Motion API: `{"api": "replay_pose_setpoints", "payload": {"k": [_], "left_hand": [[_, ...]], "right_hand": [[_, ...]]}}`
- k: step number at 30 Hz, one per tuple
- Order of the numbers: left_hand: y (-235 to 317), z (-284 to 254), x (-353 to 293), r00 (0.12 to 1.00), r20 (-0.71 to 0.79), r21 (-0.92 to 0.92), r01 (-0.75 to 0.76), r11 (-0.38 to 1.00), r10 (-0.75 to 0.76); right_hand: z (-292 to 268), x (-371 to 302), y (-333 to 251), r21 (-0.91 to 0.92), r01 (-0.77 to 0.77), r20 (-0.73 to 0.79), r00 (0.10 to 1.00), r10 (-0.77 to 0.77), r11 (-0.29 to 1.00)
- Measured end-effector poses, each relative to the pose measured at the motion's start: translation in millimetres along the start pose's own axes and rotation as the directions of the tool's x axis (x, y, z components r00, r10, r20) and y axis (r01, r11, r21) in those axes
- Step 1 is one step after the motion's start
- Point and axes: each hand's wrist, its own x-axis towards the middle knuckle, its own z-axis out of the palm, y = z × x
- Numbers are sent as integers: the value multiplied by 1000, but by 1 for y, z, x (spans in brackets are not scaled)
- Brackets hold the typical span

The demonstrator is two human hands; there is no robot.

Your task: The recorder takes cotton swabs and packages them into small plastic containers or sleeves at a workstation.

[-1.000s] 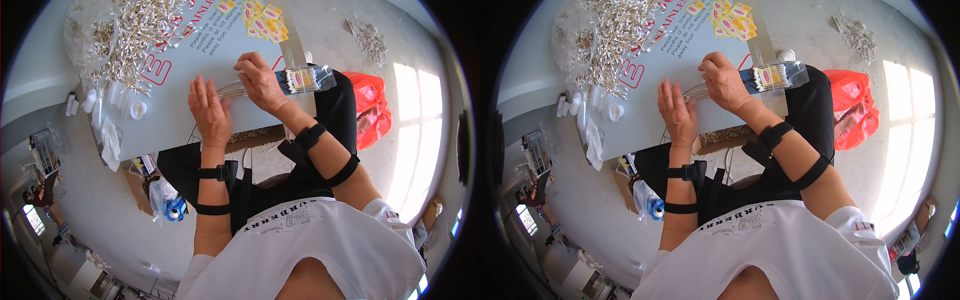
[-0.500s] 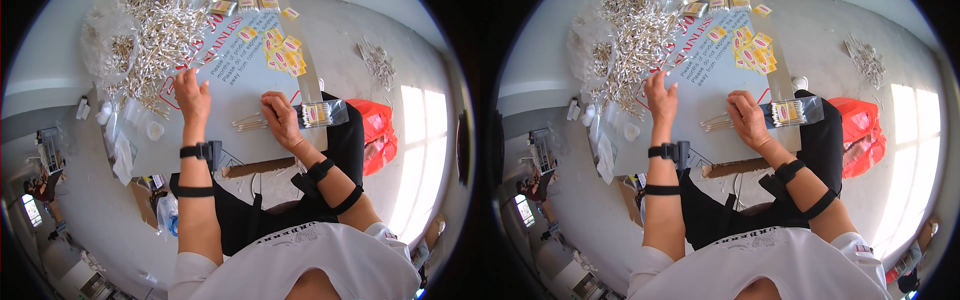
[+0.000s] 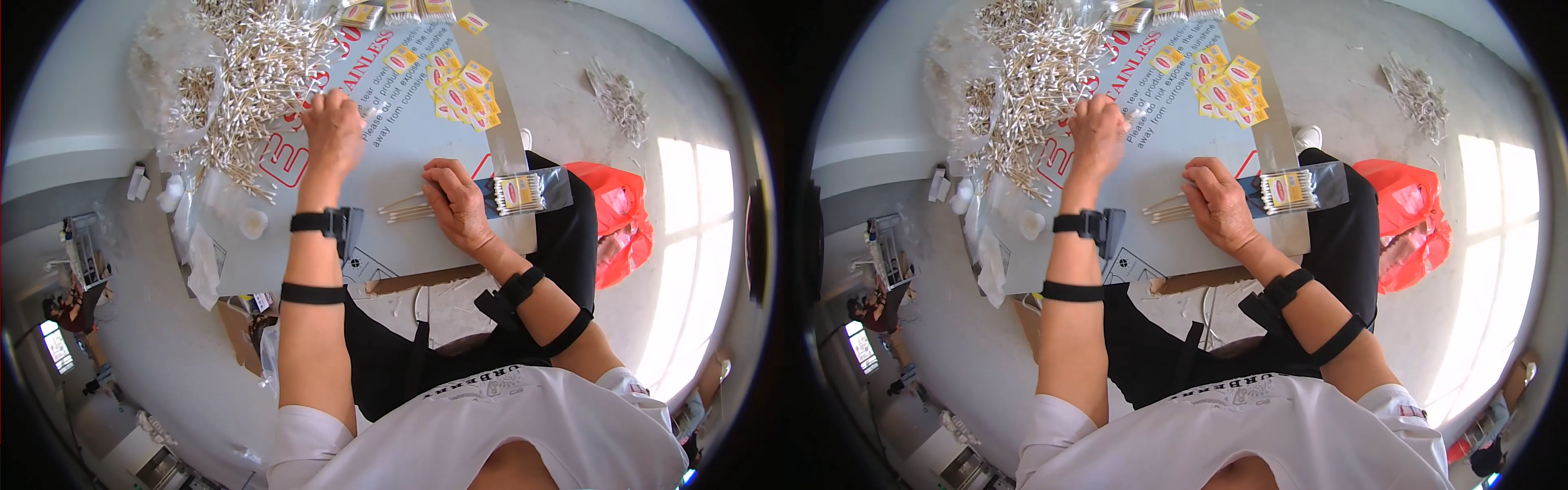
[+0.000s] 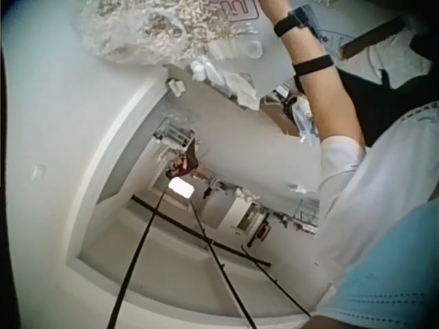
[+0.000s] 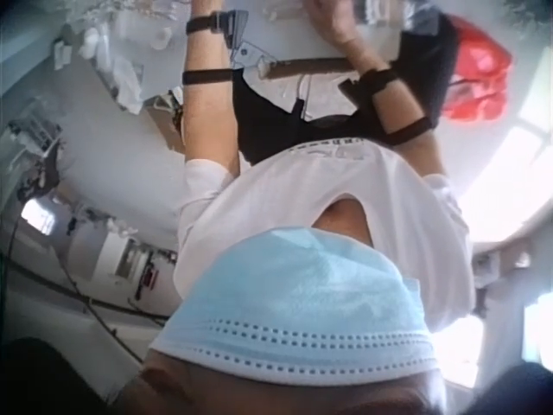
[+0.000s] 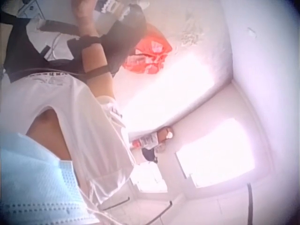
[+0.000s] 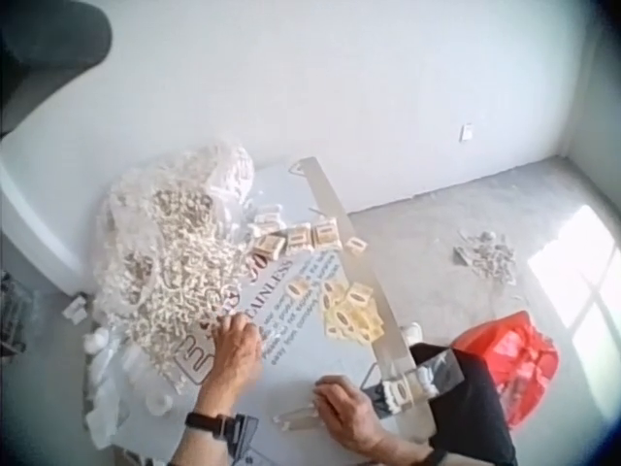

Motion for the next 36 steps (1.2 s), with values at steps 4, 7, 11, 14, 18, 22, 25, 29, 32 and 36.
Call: {"api": "replay_pose_setpoints", "payload": {"k": [4, 7, 11, 14, 18, 22, 25, 29, 32, 36], "left_hand": [[31, -2, -38, 993, -119, -236, -34, 971, 6], [-2, -3, -36, 919, -359, -384, 14, 923, -163], [-31, -10, -7, 827, -273, -189, 454, 871, -491], [-60, -3, 7, 811, -108, -68, 571, 818, -575], [-54, 8, 4, 912, -3, -174, 404, 898, -411], [-24, 4, -13, 989, -10, -268, 142, 953, -150], [-19, -8, -21, 995, 79, -362, 79, 929, -54], [-17, -13, -26, 986, -89, -291, 112, 950, -143], [-20, -21, -34, 949, -6, -409, 286, 867, -316], [14, -31, -68, 878, 296, -406, 472, 782, -377]], "right_hand": [[-2, -1, 1, 9, -13, -12, 1000, 13, 1000], [0, 0, 0, 7, 7, -3, 1000, -7, 1000], [-4, -1, 3, -11, 18, 5, 1000, -17, 1000], [3, -2, -1, 19, 1, 28, 1000, -2, 1000], [-2, -2, -5, -31, 13, 68, 998, -11, 999], [-5, -1, 0, -73, 45, 61, 997, -40, 996], [-3, -1, 2, -81, 82, 54, 996, -77, 993], [-1, 0, -1, -113, 130, 65, 990, -123, 985], [3, -1, -3, -114, 137, 64, 989, -130, 984], [-2, -5, 6, 30, 13, 8, 1000, -14, 999]]}}
